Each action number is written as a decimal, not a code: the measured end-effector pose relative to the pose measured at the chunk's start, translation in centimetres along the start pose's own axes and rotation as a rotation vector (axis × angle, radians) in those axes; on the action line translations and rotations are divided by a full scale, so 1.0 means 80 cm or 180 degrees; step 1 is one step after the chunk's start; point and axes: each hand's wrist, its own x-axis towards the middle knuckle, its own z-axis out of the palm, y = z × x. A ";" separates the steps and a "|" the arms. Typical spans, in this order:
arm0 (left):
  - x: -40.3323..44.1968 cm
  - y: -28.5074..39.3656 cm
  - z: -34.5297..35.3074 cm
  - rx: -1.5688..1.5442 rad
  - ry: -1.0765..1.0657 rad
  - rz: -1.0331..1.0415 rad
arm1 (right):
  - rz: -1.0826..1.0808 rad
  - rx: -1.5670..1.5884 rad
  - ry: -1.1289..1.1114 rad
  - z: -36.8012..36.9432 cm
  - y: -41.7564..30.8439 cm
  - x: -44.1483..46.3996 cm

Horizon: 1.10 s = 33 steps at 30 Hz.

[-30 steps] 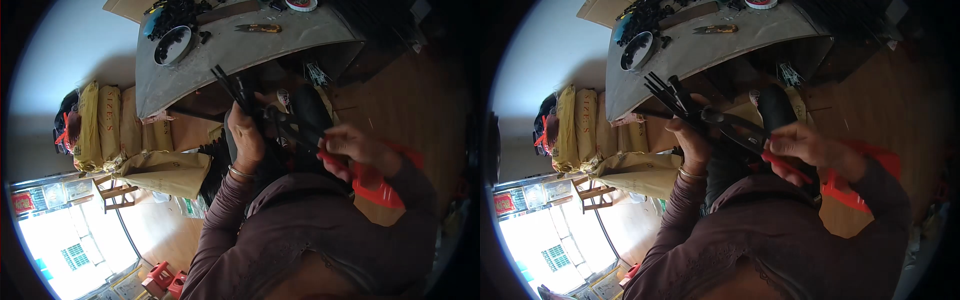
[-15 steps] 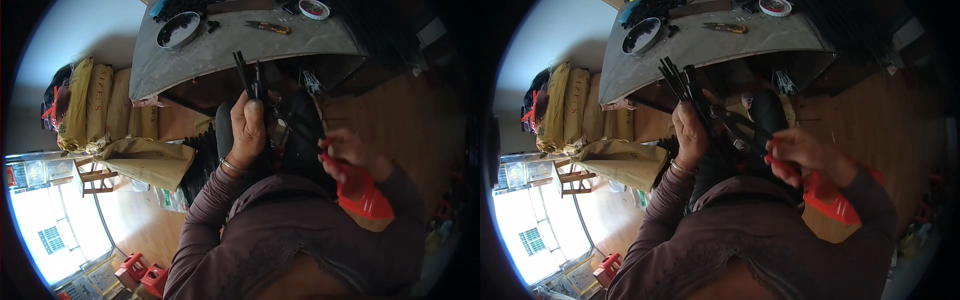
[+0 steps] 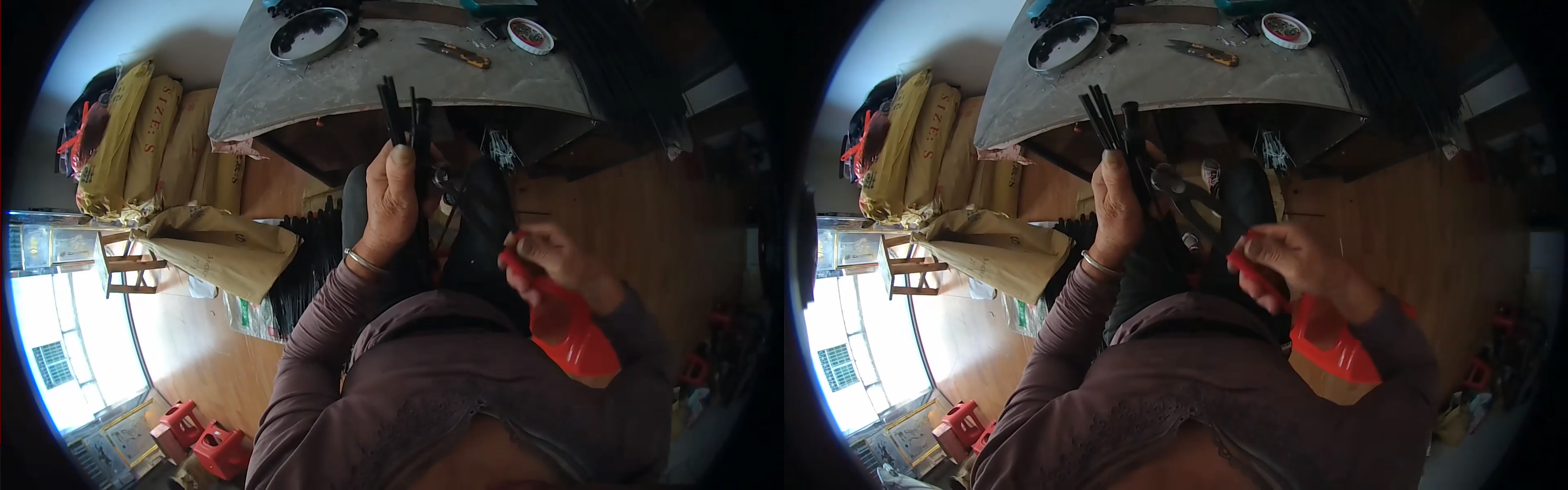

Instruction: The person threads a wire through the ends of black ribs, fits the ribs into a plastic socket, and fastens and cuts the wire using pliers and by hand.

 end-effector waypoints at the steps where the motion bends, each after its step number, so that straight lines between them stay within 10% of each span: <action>1: 0.003 0.001 0.003 -0.0024 -0.0006 0.0023 | -0.0005 -0.0029 0.0017 0.001 0.015 0.002; 3: 0.001 0.001 0.008 0.0208 0.0009 0.0112 | 0.0196 0.2160 -0.1519 -0.004 0.052 0.013; 6: 0.001 0.001 0.006 0.0316 -0.0134 0.0153 | 0.0353 0.1154 -0.1631 -0.027 0.025 0.017; 9: 0.002 0.000 0.000 0.0241 0.0035 0.0047 | 0.0145 -0.0960 -0.0181 -0.009 -0.030 0.003; 33: 0.022 0.001 -0.021 -0.0084 -0.0321 -0.0256 | -0.0145 -0.0491 -0.0261 0.014 -0.026 0.019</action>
